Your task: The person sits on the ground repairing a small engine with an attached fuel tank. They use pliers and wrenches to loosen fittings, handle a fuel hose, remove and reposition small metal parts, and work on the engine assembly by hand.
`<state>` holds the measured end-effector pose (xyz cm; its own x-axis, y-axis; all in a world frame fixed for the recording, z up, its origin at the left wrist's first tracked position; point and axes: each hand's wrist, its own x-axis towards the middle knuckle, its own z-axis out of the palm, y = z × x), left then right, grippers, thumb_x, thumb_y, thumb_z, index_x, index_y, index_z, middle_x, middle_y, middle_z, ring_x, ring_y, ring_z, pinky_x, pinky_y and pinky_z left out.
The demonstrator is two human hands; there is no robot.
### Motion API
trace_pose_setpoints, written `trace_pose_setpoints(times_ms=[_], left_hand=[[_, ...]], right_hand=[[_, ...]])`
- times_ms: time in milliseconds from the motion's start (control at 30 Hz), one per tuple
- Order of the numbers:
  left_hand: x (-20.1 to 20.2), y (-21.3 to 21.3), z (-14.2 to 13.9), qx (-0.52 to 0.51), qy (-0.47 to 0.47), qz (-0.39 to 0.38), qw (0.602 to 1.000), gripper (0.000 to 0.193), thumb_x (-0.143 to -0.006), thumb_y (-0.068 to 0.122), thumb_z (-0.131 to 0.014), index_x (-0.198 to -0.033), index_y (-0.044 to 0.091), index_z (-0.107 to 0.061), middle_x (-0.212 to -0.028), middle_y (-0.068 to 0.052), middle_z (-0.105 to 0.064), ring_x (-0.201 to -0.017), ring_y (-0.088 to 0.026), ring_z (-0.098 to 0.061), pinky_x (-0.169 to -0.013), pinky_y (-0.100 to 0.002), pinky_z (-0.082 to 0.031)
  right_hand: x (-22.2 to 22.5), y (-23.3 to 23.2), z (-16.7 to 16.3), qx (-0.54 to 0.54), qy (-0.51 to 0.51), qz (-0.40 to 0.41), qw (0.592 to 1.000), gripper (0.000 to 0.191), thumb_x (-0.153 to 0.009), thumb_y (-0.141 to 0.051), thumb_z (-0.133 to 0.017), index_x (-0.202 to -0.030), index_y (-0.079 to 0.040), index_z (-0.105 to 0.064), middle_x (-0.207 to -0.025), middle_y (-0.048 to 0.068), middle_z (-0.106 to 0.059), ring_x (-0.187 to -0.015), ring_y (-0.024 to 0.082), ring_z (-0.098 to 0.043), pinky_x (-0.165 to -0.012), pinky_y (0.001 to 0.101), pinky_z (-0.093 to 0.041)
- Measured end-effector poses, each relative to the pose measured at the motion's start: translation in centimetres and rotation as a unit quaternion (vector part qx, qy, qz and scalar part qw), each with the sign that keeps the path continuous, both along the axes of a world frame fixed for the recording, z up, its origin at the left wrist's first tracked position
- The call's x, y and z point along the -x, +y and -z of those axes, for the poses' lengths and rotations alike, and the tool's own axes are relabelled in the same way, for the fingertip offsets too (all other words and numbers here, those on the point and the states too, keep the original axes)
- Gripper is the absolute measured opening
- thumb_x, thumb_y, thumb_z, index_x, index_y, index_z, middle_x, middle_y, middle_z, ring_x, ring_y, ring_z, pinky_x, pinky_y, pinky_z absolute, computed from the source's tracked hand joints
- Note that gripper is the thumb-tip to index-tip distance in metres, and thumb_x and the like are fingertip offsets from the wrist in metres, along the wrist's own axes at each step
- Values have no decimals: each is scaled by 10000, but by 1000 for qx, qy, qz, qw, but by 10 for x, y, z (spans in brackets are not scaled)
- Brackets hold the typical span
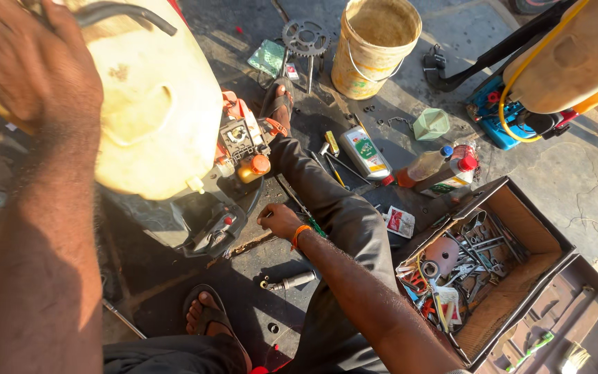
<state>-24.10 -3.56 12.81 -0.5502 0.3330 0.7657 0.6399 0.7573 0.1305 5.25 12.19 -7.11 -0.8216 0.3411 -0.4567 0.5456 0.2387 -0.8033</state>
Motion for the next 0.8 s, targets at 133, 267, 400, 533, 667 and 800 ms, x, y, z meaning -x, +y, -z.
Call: trace_pose_setpoints(times_ms=[133, 267, 400, 533, 667, 800], left_hand=[[9, 3, -3, -11, -40, 30, 999, 588, -1193, 316, -424, -1537, -122, -237, -1577, -342, -302, -1565, -425, -221, -1279, -624, -18], [-4, 0, -23, -10, 31, 86, 996, 552, -1082, 179, -621, -1405, -157, -326, -1443, -339, -460, -1426, -448, -376, -1169, -639, -86], [-53, -33, -42, -112, -180, 223, 952, 320, -1135, 25, -704, -1284, -94, -447, -1286, -233, -637, -1218, -317, -639, -1127, -479, -505], [-127, -60, -53, -234, -323, 319, 859, 279, -1030, -6, -670, -1184, -52, -441, -1165, -117, -700, -1077, -137, -703, -915, -271, -576], [-207, -81, -56, -217, -412, 261, 846, 273, -988, 14, -701, -1182, -23, -512, -1128, -120, -732, -1032, -149, -695, -885, -292, -562], [-264, -89, -49, -191, -458, 253, 831, 208, -890, 54, -734, -1053, 32, -605, -986, -65, -777, -936, -133, -764, -817, -294, -596]], right_hand=[[-15, -13, -1, -12, 6, -12, 1000, 264, -885, -264, -738, -1048, -59, -766, -979, 91, -775, -890, 187, -735, -825, 359, -569], [-43, -24, 11, 83, -5, 27, 996, 251, -876, -202, -750, -1077, -52, -758, -980, 99, -746, -809, 211, -675, -761, 400, -513], [-65, -26, 31, 68, 40, -3, 997, 255, -804, -129, -772, -1031, -13, -776, -939, 75, -785, -841, 136, -738, -775, 304, -573], [-62, -21, 36, 96, 35, 18, 995, 277, -885, -173, -751, -1116, -21, -764, -939, 58, -796, -734, 62, -641, -670, 245, -499], [-56, -19, 28, 153, -43, 47, 986, 317, -946, -228, -704, -1180, -14, -717, -937, 26, -774, -621, 78, -517, -544, 274, -438], [-57, -18, 30, 179, -34, 26, 983, 325, -947, -190, -663, -1228, -41, -729, -944, 17, -765, -646, 61, -510, -568, 243, -461]])
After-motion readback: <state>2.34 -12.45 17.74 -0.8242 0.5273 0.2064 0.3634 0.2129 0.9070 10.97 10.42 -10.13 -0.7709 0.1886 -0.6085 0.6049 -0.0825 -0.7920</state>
